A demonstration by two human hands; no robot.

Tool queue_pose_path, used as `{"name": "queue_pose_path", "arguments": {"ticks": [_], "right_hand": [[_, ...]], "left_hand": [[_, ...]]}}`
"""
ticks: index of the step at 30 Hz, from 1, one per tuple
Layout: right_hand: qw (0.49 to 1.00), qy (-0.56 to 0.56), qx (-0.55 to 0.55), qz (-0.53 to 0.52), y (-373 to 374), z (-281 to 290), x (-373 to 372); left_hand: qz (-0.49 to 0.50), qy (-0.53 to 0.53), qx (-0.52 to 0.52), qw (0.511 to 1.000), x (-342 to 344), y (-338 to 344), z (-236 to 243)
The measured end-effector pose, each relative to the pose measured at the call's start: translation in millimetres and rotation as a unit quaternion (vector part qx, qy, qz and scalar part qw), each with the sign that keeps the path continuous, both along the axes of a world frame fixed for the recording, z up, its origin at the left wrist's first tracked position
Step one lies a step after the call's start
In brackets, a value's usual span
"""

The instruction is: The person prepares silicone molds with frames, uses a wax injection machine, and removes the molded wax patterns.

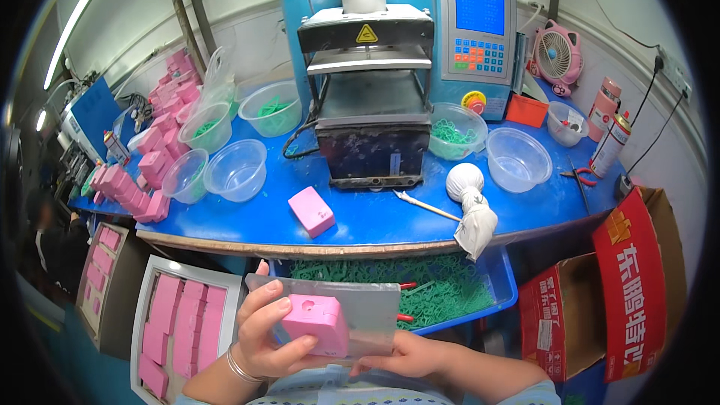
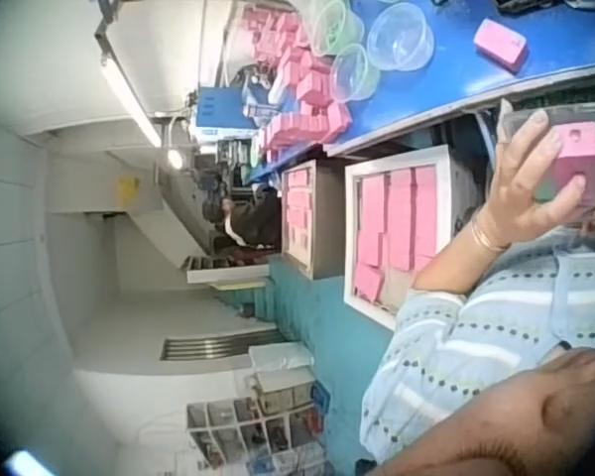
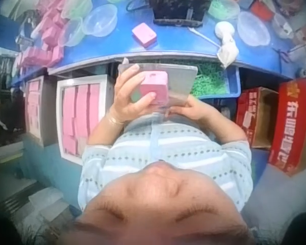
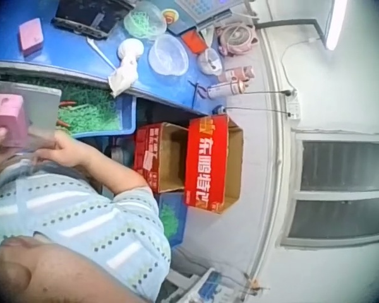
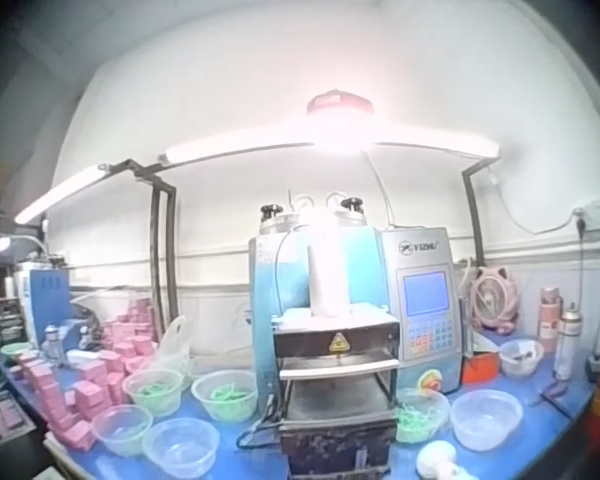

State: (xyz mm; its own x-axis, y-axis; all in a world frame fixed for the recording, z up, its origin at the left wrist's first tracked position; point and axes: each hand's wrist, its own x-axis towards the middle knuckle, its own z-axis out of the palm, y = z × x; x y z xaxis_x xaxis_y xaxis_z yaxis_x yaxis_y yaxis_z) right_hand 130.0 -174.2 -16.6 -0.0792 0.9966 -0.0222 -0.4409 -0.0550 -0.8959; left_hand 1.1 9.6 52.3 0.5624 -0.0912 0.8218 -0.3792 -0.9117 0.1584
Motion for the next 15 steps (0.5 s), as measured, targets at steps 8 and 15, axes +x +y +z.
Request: {"name": "queue_pose_path", "arguments": {"ticks": [8,15], "right_hand": [[0.994,-0.108,0.021,-0.017,2,0,-5],[0.971,0.209,-0.110,0.031,-6,29,10]], "left_hand": [[-0.029,-0.012,-0.015,0.999,-10,7,-10],[0.092,0.081,-0.200,0.972,11,33,-18]]}}
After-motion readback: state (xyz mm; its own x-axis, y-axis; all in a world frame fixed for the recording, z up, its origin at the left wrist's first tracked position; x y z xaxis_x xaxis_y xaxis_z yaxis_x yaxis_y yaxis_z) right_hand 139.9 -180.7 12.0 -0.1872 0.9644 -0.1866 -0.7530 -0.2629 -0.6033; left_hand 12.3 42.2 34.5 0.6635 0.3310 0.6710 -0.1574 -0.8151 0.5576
